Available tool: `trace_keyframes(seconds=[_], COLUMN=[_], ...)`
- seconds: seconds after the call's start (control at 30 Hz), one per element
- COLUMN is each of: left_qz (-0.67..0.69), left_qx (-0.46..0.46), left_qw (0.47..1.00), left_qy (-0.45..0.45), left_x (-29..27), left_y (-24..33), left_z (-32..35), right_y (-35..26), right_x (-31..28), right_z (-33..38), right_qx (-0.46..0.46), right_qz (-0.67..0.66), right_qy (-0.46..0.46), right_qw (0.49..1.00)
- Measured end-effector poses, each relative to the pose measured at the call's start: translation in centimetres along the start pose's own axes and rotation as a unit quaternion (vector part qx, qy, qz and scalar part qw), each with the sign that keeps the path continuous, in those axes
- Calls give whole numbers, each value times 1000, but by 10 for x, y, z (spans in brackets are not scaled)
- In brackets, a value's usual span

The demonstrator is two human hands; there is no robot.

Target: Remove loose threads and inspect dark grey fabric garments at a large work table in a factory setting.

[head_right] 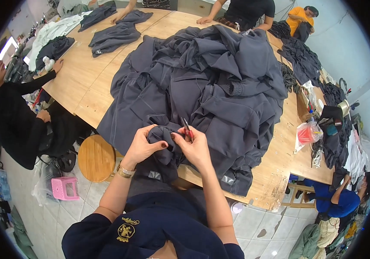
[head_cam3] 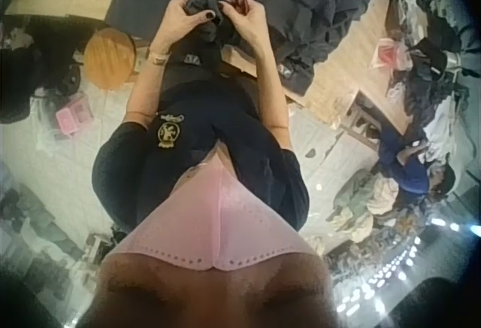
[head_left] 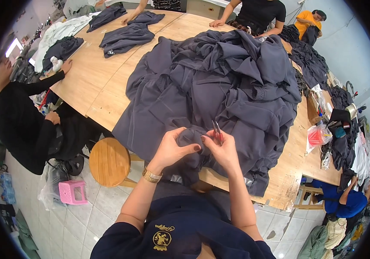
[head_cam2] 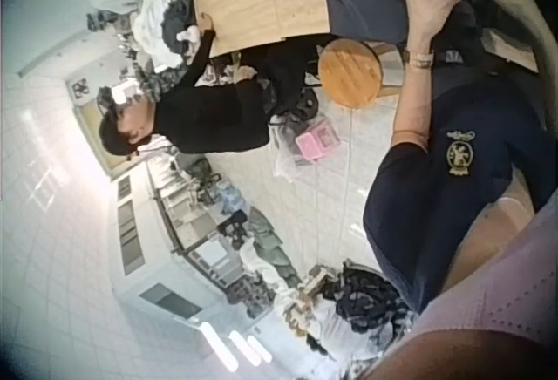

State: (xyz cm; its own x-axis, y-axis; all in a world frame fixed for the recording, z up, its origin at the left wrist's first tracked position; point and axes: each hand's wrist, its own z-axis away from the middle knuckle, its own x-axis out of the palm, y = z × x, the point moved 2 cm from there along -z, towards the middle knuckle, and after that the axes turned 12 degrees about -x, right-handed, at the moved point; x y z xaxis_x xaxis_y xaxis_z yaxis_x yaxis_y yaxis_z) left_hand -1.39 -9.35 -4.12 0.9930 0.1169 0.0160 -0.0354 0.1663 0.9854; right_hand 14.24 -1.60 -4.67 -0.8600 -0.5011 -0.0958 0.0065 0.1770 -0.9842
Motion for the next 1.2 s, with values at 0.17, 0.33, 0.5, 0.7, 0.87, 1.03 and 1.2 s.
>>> trace_keyframes(seconds=[0.17,0.33,0.5,0.7,0.87,1.03,1.2], left_qz=[58,198,225,198,64,29,-106], left_qx=[-43,-108,-111,-53,-37,-47,50], left_qw=[997,968,955,969,988,988,992], left_qy=[10,-113,-155,-135,-139,-141,-55], left_x=[3,-1,0,3,7,5,8], left_y=[-2,-8,-14,-8,2,-7,8], left_z=[-1,9,10,12,10,8,13], right_y=[4,-1,8,2,-10,-30,-3], right_x=[7,4,8,14,4,11,4], right_z=[18,30,41,51,42,35,30], right_qx=[5,153,223,164,-24,-86,-2], right_qz=[-11,-207,-306,-217,-18,134,-40], right_qy=[38,41,62,81,84,24,-1], right_qw=[999,965,924,959,996,987,999])
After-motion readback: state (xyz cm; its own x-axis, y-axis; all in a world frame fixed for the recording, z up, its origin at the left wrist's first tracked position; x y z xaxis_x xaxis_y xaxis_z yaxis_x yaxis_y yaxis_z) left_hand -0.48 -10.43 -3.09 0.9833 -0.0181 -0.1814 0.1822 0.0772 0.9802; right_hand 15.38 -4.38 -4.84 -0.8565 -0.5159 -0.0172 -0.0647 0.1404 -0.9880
